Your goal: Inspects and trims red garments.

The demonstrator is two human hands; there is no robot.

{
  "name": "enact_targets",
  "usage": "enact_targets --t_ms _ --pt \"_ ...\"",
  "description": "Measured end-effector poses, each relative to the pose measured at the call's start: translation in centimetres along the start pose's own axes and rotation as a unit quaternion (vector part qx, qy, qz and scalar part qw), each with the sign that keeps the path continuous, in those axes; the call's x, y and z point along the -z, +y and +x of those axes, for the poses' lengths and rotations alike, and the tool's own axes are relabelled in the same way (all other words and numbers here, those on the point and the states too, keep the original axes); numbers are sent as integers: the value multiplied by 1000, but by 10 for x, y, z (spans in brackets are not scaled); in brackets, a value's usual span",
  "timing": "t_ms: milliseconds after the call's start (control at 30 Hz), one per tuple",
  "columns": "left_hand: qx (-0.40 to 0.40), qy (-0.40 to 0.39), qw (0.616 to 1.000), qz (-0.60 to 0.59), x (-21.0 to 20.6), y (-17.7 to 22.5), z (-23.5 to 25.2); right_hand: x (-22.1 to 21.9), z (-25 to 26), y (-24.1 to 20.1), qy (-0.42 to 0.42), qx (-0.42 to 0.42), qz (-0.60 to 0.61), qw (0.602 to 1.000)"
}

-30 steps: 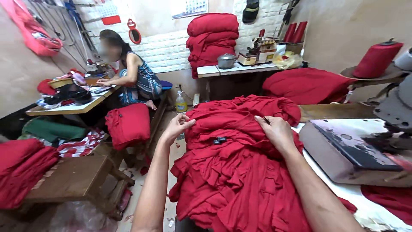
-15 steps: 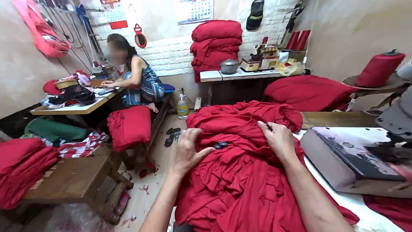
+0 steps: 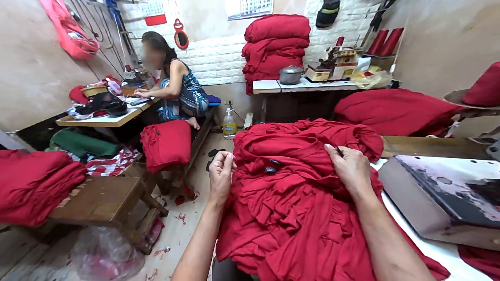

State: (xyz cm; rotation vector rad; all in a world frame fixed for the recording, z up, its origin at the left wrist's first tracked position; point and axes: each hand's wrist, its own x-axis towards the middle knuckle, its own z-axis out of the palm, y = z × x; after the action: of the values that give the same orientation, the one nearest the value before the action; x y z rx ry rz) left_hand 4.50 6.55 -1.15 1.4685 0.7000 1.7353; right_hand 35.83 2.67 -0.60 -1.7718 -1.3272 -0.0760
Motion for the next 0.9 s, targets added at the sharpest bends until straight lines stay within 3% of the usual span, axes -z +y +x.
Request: enact_targets --t_ms 167,300,367,433,500,567,667,700,800,900 --pt "-7 -37 999 2 -3 6 -4 -2 -6 -1 76 40 -1 996" --pt "-16 -80 997 12 -5 24 -3 5 -24 -30 228 228 -2 947" --pt "-10 -97 995 28 -10 28 -4 3 -40 -50 186 317 12 930" --pt "23 -106 991 80 -18 35 -6 -6 -54 -68 86 340 -18 936" --pt "52 -99 987 113 -26 40 -8 -17 -58 -76 25 330 -41 943" --pt "56 -83 990 102 -31 38 -8 -19 -55 -74 6 296 12 955" --pt "36 -87 996 12 -28 29 -2 -4 -38 -73 -88 132 200 967" --pt "30 -93 995 -14 -25 26 0 0 -31 -71 -106 99 198 970" --pt "29 -89 996 -10 -21 27 5 12 -25 -75 -137 108 42 984" --pt "10 -94 995 28 -17 39 8 19 -27 -81 -142 148 32 978"
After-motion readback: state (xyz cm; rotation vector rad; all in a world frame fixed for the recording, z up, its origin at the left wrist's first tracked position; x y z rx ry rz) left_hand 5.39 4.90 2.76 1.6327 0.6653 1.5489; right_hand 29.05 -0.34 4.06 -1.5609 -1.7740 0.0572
